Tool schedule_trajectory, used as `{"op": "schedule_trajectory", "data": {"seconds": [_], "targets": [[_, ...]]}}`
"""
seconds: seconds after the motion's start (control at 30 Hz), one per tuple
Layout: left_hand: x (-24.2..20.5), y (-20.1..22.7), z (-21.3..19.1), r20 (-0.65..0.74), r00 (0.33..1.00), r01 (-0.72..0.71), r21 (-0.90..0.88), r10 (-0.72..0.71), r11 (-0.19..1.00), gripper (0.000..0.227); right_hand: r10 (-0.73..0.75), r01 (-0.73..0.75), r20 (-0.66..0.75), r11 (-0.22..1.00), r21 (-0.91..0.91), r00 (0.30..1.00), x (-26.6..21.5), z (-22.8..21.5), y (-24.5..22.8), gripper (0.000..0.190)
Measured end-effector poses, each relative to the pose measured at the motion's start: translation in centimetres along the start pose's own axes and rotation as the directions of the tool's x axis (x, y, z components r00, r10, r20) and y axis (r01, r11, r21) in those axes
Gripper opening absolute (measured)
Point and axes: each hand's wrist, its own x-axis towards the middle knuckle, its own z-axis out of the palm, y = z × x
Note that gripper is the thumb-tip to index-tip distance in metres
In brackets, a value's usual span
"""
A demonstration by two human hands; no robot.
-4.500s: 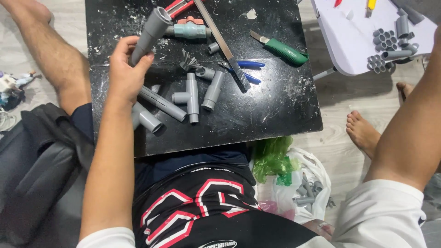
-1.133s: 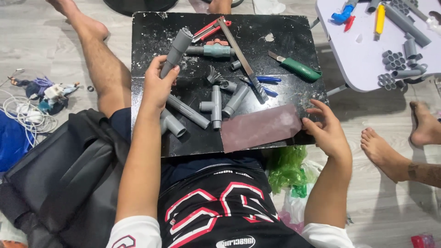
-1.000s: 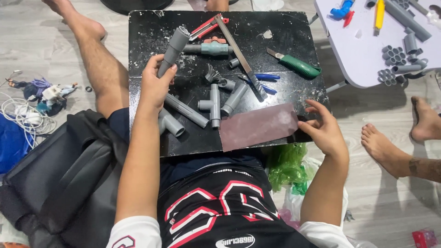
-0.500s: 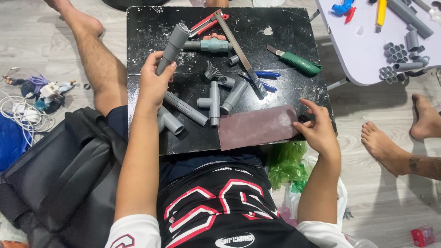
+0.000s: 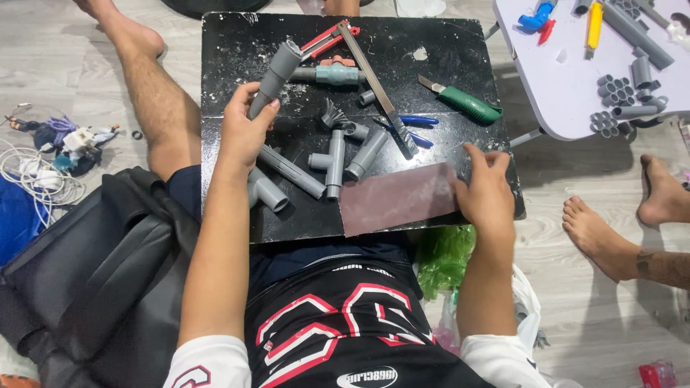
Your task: Assembling a structure from PVC pipes and connectors, including fitting pieces, marking with a saw, and sanding edges.
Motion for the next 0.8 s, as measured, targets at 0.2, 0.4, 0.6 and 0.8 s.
{"op": "schedule_trajectory", "data": {"seconds": [0.2, 0.4, 0.6, 0.8], "targets": [[-0.1, 0.3, 0.0, 0.003, 1.000, 0.007, 0.032, -0.007, 0.999, 0.031, -0.537, 0.538, -0.091, 0.843, -0.006, 0.839, 4.3, 2.3, -5.8, 0.047], [-0.1, 0.3, 0.0, 0.008, 1.000, 0.006, 0.027, -0.007, 1.000, 0.033, -0.642, 0.608, 0.119, 0.760, 0.227, 0.758, 7.9, 4.2, -11.7, 0.043], [0.0, 0.2, -0.2, 0.023, 1.000, 0.012, 0.067, -0.014, 0.998, 0.032, -0.566, 0.590, 0.240, 0.807, -0.038, 0.789, 9.3, 6.4, -14.2, 0.057], [-0.1, 0.4, 0.0, -0.007, 1.000, 0.023, 0.066, -0.022, 0.998, 0.032, -0.648, 0.635, -0.092, 0.692, 0.343, 0.756, 9.0, 2.9, -11.2, 0.057]]}}
